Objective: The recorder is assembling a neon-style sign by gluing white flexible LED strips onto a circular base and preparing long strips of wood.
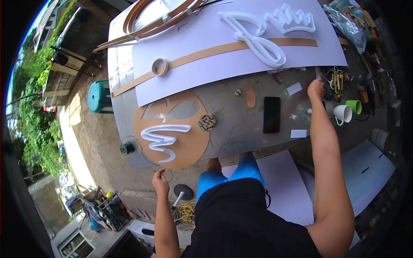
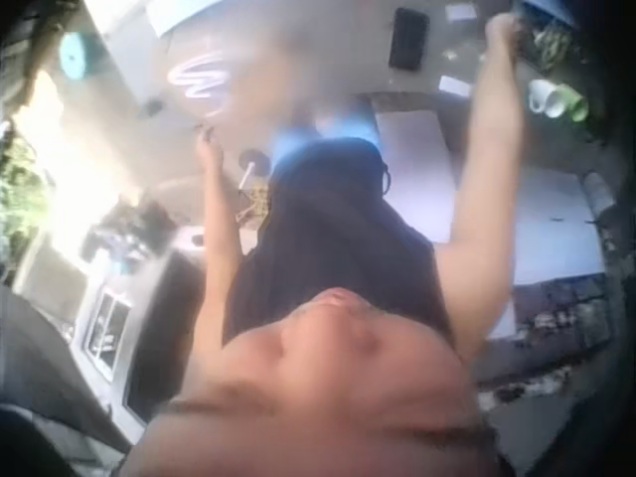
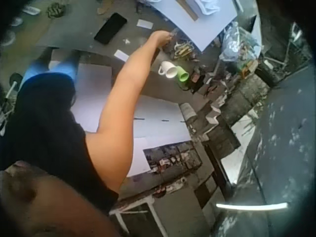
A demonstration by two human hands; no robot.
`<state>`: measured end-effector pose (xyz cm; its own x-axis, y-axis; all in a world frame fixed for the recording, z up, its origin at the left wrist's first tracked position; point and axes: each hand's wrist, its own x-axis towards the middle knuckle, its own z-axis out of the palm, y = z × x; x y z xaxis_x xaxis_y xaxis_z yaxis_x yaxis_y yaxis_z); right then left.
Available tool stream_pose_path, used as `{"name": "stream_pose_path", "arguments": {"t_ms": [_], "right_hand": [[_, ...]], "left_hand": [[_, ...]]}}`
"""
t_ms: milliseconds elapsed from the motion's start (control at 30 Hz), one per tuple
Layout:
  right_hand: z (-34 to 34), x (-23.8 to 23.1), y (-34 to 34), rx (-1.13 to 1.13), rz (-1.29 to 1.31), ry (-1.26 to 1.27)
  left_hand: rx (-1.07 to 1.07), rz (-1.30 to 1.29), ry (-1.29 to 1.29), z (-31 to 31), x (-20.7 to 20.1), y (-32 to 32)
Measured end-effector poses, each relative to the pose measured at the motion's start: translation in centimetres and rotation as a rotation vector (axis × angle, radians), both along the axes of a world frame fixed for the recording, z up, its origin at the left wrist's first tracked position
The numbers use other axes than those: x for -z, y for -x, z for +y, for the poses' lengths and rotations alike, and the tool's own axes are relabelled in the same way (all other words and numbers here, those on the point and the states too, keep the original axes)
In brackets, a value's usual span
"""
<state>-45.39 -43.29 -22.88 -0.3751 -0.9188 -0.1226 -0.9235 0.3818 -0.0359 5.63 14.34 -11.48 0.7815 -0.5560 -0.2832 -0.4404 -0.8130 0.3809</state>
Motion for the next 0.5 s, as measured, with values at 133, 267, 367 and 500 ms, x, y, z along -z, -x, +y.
{"name": "stream_pose_path", "arguments": {"t_ms": [133, 267, 367, 500], "right_hand": [[-1.0, -1.3, 0.1, -0.278, -0.028, 0.155], [6.8, -5.8, -8.8, -0.329, -0.864, 0.114], [19.8, -10.6, -19.6, -0.292, -1.370, -0.059], [35.1, -7.5, -29.5, -0.263, -1.670, -0.329]], "left_hand": [[-0.022, -0.018, 0.095, -0.2, 1.8, -0.5], [-0.194, 0.097, 0.090, -1.2, 3.0, -1.8], [-0.169, 0.065, 0.084, -1.4, 4.9, -3.7], [-0.153, 0.124, 0.150, -2.9, 7.0, -5.8]]}}
